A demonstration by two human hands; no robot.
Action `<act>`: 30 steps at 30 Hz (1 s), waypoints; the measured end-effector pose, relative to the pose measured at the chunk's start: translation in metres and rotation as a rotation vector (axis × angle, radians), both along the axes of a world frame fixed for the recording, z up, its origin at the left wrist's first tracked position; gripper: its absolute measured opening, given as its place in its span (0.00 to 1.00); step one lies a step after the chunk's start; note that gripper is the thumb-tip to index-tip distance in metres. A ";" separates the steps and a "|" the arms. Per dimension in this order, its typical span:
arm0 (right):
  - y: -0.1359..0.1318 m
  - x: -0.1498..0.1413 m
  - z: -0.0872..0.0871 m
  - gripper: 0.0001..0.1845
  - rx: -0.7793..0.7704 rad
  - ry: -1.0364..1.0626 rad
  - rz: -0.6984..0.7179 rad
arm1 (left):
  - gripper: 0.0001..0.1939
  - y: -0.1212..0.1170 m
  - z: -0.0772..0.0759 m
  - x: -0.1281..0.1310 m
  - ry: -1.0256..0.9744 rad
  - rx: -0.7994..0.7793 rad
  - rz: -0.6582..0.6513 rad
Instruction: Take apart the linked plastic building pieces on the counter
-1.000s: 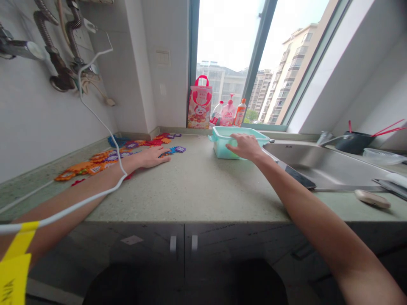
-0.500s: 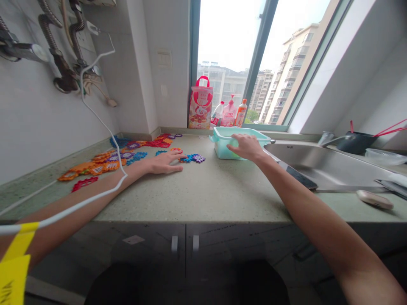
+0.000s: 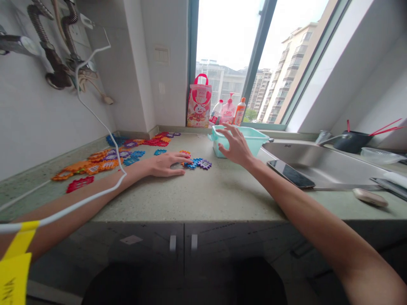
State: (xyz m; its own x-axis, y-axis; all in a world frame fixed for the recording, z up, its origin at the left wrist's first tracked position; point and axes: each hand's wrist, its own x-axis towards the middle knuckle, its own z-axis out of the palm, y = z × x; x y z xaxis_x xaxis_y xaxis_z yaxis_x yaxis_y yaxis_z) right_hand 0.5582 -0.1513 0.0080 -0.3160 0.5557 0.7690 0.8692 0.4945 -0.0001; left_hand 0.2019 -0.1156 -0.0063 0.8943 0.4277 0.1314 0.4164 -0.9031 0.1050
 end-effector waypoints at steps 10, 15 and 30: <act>-0.007 -0.052 -0.030 0.26 -0.594 -0.201 0.401 | 0.29 -0.017 0.006 0.011 -0.032 -0.008 -0.056; -0.008 -0.048 -0.025 0.19 -0.601 -0.197 0.407 | 0.29 -0.015 0.005 0.011 -0.040 0.000 -0.046; -0.010 -0.044 -0.021 0.17 -0.539 -0.208 0.323 | 0.36 0.007 0.000 0.002 0.033 0.025 0.114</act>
